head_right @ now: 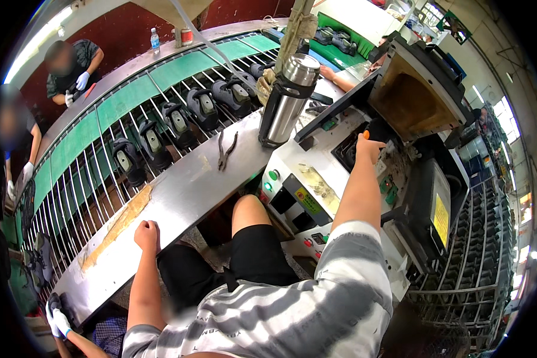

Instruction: The person picks up shoes from a rack, places them into a press machine, operates the machine by pressing buttons, and then moves the processed shoes onto a conveyor belt.

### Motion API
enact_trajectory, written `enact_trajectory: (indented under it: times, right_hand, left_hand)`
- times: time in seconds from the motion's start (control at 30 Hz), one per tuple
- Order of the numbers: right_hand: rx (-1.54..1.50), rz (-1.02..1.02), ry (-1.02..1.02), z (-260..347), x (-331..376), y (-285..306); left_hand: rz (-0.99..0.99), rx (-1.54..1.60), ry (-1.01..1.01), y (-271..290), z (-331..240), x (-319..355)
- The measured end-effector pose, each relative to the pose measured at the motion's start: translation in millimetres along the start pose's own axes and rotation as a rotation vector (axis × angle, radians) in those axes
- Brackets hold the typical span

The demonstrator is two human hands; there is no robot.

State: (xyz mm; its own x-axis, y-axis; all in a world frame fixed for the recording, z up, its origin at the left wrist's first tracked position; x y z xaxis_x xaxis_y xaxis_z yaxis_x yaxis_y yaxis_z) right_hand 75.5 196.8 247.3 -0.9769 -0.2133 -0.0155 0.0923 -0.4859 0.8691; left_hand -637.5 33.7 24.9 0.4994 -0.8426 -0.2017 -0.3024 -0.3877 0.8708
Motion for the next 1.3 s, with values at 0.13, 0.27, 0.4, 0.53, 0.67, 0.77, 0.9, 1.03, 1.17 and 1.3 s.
enact_trajectory:
  times: [0.13, 0.27, 0.4, 0.53, 0.67, 0.77, 0.9, 1.03, 1.17, 1.3]
  right_hand:
    - [-0.304, -0.170, 0.133, -30.0, 52.5, 16.8]
    - [-0.682, -0.309, 0.443, -102.8, 74.7, -13.3]
    - [-0.850, -0.139, 0.550, -134.1, 103.8, -23.3]
    - [-1.179, 0.194, 0.613, -129.9, 172.5, -7.7]
    - [-0.921, 0.711, 0.568, -120.1, 259.5, 12.8]
    - [-0.860, 1.106, 0.658, -112.0, 310.7, -12.5]
    - [-0.328, 1.764, 1.176, -62.2, 432.8, 41.2]
    - [-0.093, 1.743, 1.118, -57.5, 446.7, 6.9]
    - [0.113, 1.009, 1.061, -86.5, 404.4, -104.1]
    - [0.491, 0.925, 0.717, -122.3, 375.8, -177.6]
  left_hand:
    - [-0.008, 0.036, -0.014, 1.1, 6.7, 0.0]
    - [-0.014, 0.098, 0.015, -2.2, 5.9, 1.9]
    - [-0.092, 0.238, -0.036, -18.6, 15.2, 12.2]
    - [-0.015, 0.768, -0.013, -46.4, 10.9, 54.5]
    - [0.501, 1.429, 0.116, 8.9, -69.8, 95.0]
    - [0.720, 2.006, 0.122, 61.0, -122.3, 93.9]
    - [0.722, 2.340, 0.136, 96.9, -81.5, 64.3]
    - [0.355, 2.370, 0.212, 133.3, -5.4, 44.8]
    - [0.012, 2.082, 0.390, 97.6, 79.4, -6.8]
    - [-0.182, 1.912, 0.412, 66.1, 109.1, -107.5]
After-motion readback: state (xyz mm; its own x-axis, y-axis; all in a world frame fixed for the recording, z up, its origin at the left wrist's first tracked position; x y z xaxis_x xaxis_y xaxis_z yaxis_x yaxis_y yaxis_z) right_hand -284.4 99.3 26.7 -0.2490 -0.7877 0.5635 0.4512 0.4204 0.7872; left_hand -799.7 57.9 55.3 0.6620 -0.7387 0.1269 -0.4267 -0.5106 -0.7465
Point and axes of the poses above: each hand's wrist, its own x-axis away from the middle knuckle, its own y-axis out of the back of the hand, z = x × y, the point moved 1 cm from there along -x, towards the middle knuckle, and after that the axes turned 3 degrees about -y, right-handed, at the moved point
